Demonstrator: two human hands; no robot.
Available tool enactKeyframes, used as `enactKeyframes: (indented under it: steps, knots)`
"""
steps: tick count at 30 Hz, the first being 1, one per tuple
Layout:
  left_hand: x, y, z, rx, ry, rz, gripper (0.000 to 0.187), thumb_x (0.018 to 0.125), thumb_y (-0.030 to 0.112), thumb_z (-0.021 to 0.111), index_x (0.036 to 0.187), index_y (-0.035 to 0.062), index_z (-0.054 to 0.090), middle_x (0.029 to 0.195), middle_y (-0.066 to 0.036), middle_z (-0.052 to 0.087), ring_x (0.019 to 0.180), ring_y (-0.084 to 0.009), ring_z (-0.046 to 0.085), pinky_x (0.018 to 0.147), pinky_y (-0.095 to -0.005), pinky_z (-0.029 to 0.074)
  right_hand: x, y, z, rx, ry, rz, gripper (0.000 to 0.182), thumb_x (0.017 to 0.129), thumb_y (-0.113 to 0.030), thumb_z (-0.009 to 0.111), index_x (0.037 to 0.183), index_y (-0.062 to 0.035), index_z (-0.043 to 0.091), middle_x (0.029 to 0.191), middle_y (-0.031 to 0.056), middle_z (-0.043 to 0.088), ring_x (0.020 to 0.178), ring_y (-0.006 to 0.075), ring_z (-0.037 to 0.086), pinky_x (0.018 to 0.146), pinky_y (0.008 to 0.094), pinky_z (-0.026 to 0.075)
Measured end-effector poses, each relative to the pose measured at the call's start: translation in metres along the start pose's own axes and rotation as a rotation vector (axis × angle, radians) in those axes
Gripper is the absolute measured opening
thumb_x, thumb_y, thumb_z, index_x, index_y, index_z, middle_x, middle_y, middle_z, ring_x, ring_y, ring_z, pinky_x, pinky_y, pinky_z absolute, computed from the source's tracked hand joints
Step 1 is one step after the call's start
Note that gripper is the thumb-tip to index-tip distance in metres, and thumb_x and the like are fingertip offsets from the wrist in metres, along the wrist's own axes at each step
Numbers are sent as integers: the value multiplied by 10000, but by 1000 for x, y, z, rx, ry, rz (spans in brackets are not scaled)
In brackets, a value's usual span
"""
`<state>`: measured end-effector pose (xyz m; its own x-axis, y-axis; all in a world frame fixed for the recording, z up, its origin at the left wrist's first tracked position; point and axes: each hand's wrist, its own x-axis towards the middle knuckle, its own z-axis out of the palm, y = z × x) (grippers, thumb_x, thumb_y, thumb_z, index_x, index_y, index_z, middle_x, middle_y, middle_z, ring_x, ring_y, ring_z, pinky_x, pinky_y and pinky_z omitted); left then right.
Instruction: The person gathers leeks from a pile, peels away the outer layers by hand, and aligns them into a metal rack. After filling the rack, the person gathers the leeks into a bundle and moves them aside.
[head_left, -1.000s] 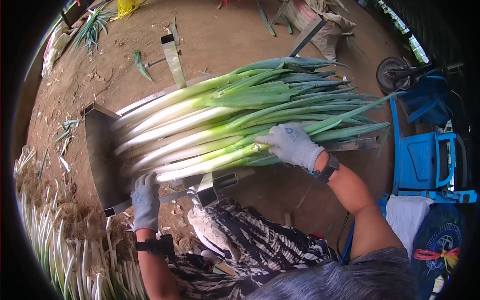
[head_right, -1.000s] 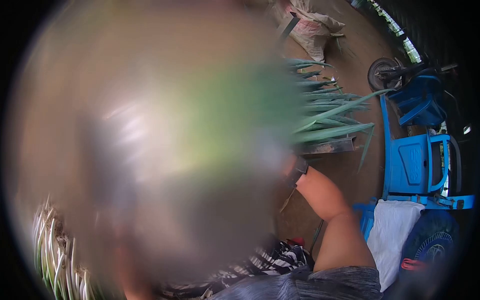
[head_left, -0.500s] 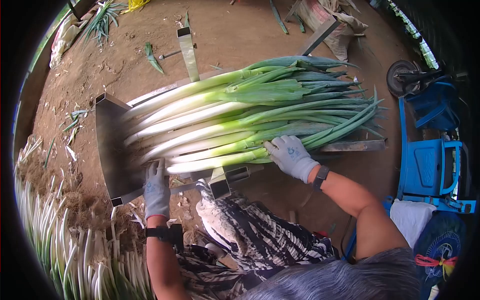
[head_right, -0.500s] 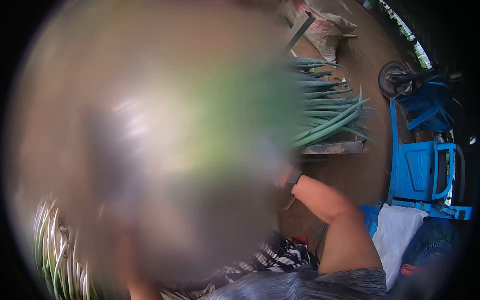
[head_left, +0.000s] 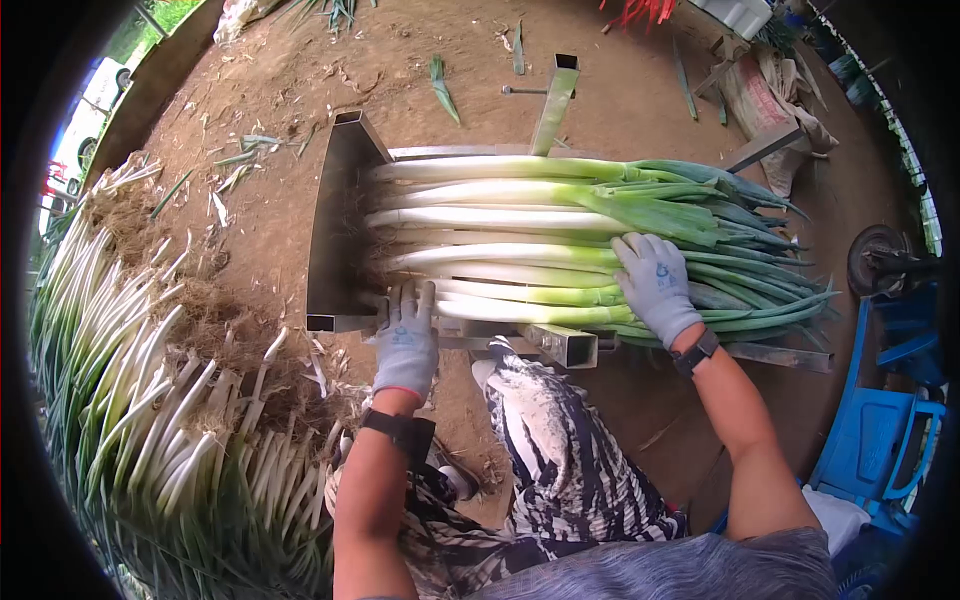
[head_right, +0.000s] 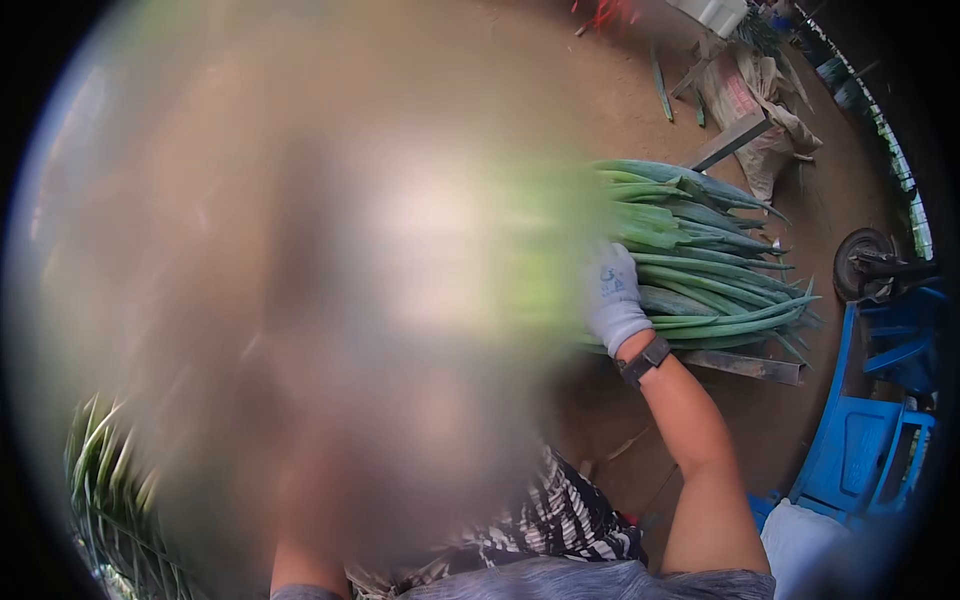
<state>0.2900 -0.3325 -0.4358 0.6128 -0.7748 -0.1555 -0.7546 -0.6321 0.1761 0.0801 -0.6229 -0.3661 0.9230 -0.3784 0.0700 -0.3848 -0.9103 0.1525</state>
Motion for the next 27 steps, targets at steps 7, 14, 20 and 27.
enactKeyframes:
  steps: [7, 14, 20, 27]
  knots:
    - [8, -29, 14, -123, 129, 12, 554, 830, 121, 558, 1366, 127, 421, 1390, -121, 432, 1308, -312, 380, 1057, -435, 347, 22, 19, 10, -81, -207, -53, 325, 747, -271, 691, 1041, -137, 648, 897, 63, 605, 897, 268, 574, 793, 415, 429]
    - [11, -17, -27, -219, -263, -132, 582, 806, 166, 587, 1359, 91, 424, 1358, -176, 448, 1257, -352, 424, 1042, -454, 353, 6, 18, -54, 79, -268, -203, 308, 762, -293, 696, 1017, -122, 663, 849, 66, 604, 872, 278, 586, 779, 412, 445]
    - [-3, -29, -4, -92, 77, 125, 684, 782, 173, 604, 1415, 99, 356, 1414, -204, 382, 1297, -379, 376, 1084, -459, 311, 32, 32, -108, 38, -128, -268, 305, 754, -265, 695, 1016, -110, 664, 824, 70, 593, 852, 271, 584, 744, 405, 448]
    - [2, -26, -6, -70, -18, 74, 766, 772, 206, 621, 1454, 95, 291, 1448, -161, 363, 1324, -366, 346, 1099, -462, 285, 50, 43, -197, -97, -28, -406, 357, 725, -221, 709, 1053, -84, 669, 811, 94, 585, 791, 290, 580, 713, 414, 444]
